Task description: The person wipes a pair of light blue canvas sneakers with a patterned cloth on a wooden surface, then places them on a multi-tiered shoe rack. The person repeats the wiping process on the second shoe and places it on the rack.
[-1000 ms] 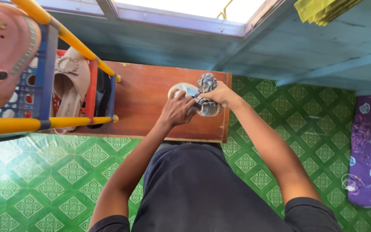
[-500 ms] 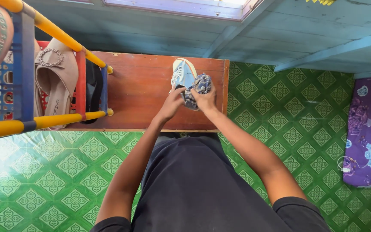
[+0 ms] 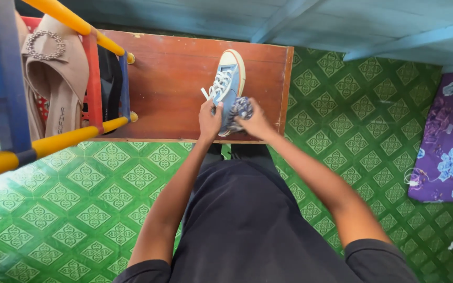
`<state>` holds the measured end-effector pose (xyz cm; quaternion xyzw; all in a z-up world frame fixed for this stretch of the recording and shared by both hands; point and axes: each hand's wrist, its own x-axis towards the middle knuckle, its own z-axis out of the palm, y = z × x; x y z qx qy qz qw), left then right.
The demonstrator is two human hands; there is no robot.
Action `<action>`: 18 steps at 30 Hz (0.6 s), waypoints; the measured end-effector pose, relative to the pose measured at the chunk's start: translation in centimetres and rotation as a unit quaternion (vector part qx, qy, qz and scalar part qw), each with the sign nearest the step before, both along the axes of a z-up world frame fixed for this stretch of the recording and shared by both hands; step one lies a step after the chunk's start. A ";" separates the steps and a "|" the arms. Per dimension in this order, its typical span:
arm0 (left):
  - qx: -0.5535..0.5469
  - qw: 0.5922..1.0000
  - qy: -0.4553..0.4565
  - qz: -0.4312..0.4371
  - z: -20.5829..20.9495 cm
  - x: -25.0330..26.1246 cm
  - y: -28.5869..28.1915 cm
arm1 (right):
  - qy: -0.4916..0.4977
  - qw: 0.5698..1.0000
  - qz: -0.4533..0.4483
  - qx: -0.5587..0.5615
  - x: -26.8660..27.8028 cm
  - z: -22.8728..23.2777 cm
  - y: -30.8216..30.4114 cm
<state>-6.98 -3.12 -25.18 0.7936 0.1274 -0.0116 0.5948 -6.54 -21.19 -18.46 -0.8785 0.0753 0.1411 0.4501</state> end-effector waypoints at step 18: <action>-0.168 0.971 0.075 0.151 1.7 -2.1 -1.5 | -0.307 0.862 0.401 -0.037 0.5 3.8 1.5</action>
